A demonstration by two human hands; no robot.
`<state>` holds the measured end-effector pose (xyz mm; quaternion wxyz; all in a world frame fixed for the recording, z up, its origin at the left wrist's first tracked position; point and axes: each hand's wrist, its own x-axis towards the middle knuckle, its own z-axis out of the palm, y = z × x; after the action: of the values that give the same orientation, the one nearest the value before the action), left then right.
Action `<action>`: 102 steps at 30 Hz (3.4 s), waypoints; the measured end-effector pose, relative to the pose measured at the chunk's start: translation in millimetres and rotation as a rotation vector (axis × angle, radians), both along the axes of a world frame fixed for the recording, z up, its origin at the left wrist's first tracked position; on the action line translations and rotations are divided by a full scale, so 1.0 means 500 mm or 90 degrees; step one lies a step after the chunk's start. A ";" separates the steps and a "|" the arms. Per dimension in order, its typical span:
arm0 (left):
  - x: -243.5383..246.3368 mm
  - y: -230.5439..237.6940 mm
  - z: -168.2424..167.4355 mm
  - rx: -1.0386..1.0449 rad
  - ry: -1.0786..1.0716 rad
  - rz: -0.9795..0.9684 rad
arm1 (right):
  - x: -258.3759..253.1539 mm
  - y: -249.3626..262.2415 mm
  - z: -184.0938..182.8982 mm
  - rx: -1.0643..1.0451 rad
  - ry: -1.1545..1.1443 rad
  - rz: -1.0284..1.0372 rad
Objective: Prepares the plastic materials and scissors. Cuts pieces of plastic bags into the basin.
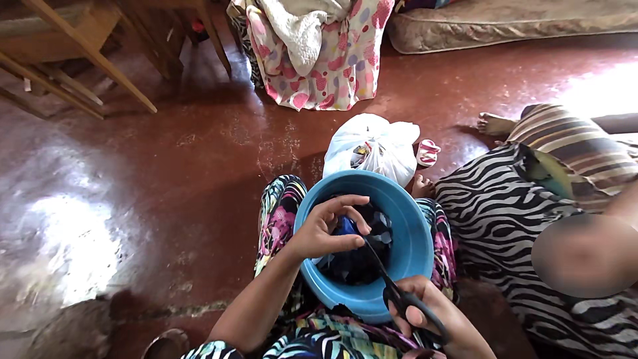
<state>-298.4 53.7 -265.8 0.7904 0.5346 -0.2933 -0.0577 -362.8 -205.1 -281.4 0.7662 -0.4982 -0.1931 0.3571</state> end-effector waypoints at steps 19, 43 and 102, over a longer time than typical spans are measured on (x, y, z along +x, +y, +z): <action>-0.056 -0.056 0.010 -0.115 0.380 0.073 | -0.011 0.015 -0.012 0.071 -0.015 0.007; -0.068 -0.061 0.015 -0.067 0.371 0.076 | -0.012 0.028 -0.012 0.037 -0.018 -0.061; 0.067 -0.160 -0.057 1.234 -0.049 -0.491 | -0.026 -0.073 -0.008 -0.234 -0.188 -0.259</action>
<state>-264.9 -26.5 -294.2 -0.0589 0.8113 -0.2971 -0.5001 -375.8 -241.9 -285.2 0.6828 -0.7031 -0.1310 0.1493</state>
